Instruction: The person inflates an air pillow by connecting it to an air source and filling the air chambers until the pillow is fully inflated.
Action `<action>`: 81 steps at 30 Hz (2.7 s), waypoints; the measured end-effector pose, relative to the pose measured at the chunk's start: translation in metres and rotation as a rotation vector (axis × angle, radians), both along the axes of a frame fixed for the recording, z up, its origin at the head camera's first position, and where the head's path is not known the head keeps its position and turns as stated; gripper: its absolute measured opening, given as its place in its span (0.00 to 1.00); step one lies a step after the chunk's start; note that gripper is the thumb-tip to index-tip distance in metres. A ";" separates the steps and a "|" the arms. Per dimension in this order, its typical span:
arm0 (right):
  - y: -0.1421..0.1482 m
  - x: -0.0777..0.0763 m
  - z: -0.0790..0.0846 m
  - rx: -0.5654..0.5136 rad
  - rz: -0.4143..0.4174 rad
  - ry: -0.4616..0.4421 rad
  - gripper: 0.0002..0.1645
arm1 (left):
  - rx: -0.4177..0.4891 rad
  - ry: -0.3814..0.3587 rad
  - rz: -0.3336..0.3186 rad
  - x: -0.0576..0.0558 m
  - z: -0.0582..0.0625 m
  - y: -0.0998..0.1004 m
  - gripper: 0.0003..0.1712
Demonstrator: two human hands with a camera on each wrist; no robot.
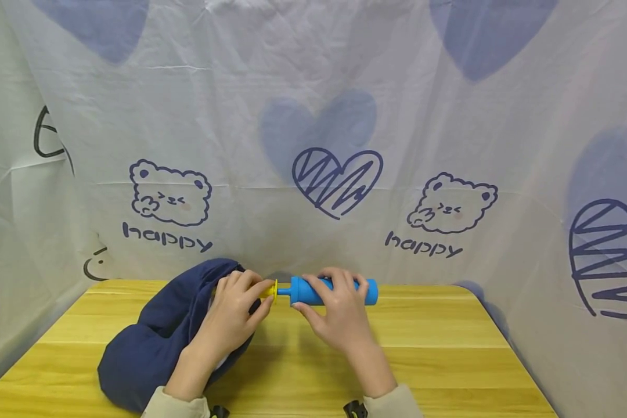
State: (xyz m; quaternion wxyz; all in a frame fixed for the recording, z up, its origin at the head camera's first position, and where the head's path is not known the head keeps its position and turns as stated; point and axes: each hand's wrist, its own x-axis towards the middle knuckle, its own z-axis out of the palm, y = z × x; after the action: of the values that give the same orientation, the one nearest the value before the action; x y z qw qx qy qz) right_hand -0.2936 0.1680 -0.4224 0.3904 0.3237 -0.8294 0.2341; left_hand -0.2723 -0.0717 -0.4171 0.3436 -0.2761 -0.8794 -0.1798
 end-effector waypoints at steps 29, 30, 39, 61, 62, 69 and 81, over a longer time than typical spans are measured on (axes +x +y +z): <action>0.011 -0.004 0.007 0.000 0.001 -0.035 0.41 | 0.018 0.006 0.010 -0.001 0.005 0.001 0.12; 0.013 -0.005 0.008 -0.001 0.002 -0.036 0.41 | 0.020 0.008 0.012 -0.001 0.006 0.000 0.12; 0.032 -0.008 0.015 0.015 -0.009 -0.075 0.33 | 0.044 0.021 0.024 -0.004 0.009 -0.012 0.12; 0.040 -0.013 0.015 0.028 -0.015 -0.041 0.41 | 0.031 0.028 0.005 -0.005 0.010 -0.018 0.12; 0.037 -0.013 0.014 0.030 -0.014 -0.035 0.40 | 0.027 0.025 0.005 -0.005 0.010 -0.016 0.13; 0.018 -0.010 0.011 0.005 0.007 0.010 0.39 | 0.023 0.034 0.024 -0.004 0.008 -0.007 0.12; -0.006 0.000 0.004 -0.021 -0.004 0.042 0.38 | -0.006 0.067 0.014 -0.003 0.003 0.005 0.13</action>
State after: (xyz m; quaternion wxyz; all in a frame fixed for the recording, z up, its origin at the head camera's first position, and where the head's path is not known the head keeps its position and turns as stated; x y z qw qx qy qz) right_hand -0.2933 0.1616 -0.4185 0.4115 0.3228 -0.8192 0.2354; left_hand -0.2753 -0.0671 -0.4141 0.3734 -0.2767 -0.8698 -0.1654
